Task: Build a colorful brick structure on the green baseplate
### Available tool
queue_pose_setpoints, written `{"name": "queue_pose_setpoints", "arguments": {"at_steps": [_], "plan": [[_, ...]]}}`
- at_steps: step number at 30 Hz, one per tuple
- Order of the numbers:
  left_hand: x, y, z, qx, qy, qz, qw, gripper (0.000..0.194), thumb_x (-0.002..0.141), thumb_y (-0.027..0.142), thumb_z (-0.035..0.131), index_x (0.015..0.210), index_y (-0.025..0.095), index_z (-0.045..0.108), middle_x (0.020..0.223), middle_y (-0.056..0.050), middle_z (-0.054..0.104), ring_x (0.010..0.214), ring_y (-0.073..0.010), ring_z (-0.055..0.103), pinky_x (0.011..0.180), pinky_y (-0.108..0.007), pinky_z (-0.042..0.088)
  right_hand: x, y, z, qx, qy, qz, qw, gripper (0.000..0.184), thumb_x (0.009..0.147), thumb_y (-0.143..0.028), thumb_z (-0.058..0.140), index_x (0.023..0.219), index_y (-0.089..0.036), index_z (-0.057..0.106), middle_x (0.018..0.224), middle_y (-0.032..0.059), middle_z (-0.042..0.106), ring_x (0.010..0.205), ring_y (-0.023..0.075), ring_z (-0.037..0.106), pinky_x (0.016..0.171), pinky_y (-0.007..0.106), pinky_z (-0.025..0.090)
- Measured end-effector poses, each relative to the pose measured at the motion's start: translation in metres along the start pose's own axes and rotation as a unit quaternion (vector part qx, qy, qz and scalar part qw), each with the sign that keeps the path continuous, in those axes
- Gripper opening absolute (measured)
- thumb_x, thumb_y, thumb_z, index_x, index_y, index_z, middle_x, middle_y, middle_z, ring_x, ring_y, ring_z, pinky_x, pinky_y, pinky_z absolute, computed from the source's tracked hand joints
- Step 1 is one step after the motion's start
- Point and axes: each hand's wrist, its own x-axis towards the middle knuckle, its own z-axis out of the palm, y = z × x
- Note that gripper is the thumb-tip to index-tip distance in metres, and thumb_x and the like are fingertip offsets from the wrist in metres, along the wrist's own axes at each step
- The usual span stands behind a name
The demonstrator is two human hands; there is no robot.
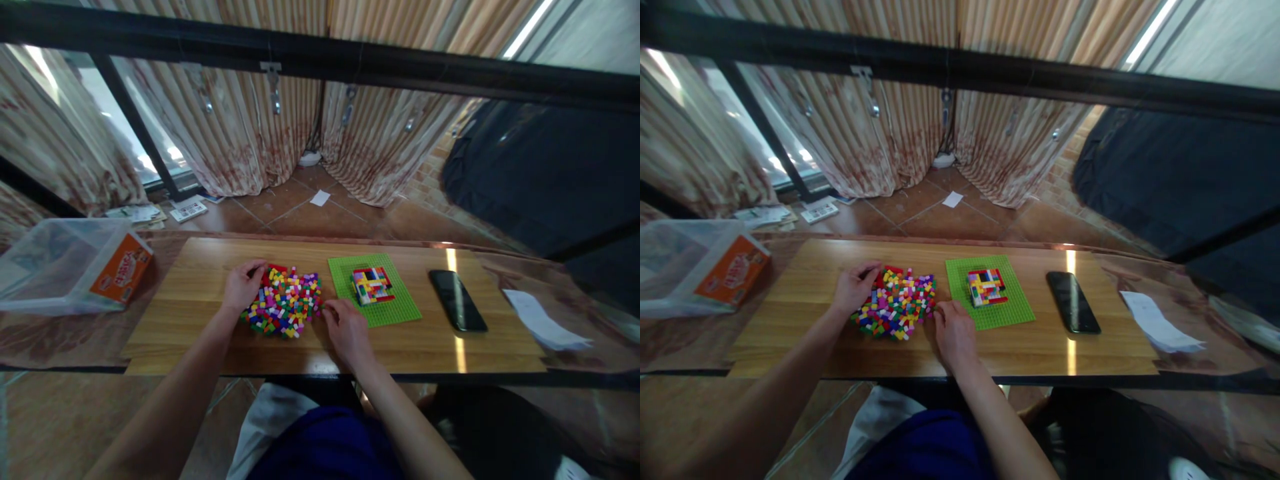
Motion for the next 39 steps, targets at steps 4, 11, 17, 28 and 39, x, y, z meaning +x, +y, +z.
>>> {"name": "queue_pose_setpoints", "arguments": {"at_steps": [4, 11, 17, 28, 39], "plan": [[0.0, -0.001, 0.0, 0.004, 0.001, 0.0, 1.0, 0.028, 0.084, 0.035, 0.052, 0.097, 0.019, 0.071, 0.102, -0.005, 0.073, 0.095, -0.0201, 0.067, 0.093, -0.034, 0.051, 0.005, -0.002, 0.005, -0.008, -0.003, 0.012, 1.0, 0.016, 0.09, -0.023, 0.053, 0.098, -0.018, 0.067, 0.094, 0.0058, 0.066, 0.083, 0.0165, 0.062, 0.075, 0.026, 0.046], [0.001, -0.002, 0.0, 0.0, -0.003, -0.003, 1.0, 0.03, 0.083, 0.036, 0.051, 0.097, 0.019, 0.072, 0.102, -0.005, 0.073, 0.095, -0.0203, 0.067, 0.092, -0.033, 0.051, 0.013, -0.008, 0.005, 0.01, -0.004, 0.016, 1.0, 0.017, 0.091, -0.023, 0.051, 0.089, -0.02, 0.068, 0.088, 0.0044, 0.067, 0.082, 0.0158, 0.063, 0.073, 0.026, 0.045], [0.0, -0.003, 0.001, -0.006, 0.0, -0.013, 1.0, 0.029, 0.083, 0.036, 0.052, 0.097, 0.02, 0.072, 0.102, -0.005, 0.073, 0.095, -0.0199, 0.067, 0.093, -0.033, 0.051, 0.011, -0.004, 0.0, 0.04, -0.018, 0.046, 0.998, 0.02, 0.09, -0.021, 0.05, 0.081, -0.02, 0.068, 0.082, 0.0039, 0.069, 0.074, 0.016, 0.062, 0.068, 0.026, 0.043], [0.0, -0.003, 0.0, -0.005, -0.003, -0.002, 1.0, 0.03, 0.084, 0.036, 0.051, 0.097, 0.018, 0.071, 0.103, -0.006, 0.073, 0.096, -0.0207, 0.067, 0.093, -0.034, 0.051, 0.006, 0.0, 0.02, -0.013, 0.028, 0.008, 0.999, 0.028, 0.094, -0.018, 0.041, 0.084, -0.017, 0.067, 0.082, 0.0056, 0.063, 0.076, 0.0153, 0.058, 0.069, 0.025, 0.042], [0.0, -0.002, 0.001, -0.001, -0.001, -0.011, 1.0, 0.03, 0.083, 0.036, 0.051, 0.097, 0.019, 0.071, 0.104, -0.005, 0.073, 0.096, -0.0207, 0.067, 0.094, -0.034, 0.051, 0.012, -0.002, 0.022, -0.09, 0.019, 0.011, 0.996, 0.027, 0.095, -0.019, 0.039, 0.086, -0.019, 0.065, 0.084, 0.0061, 0.062, 0.074, 0.0148, 0.058, 0.064, 0.024, 0.039]]}}
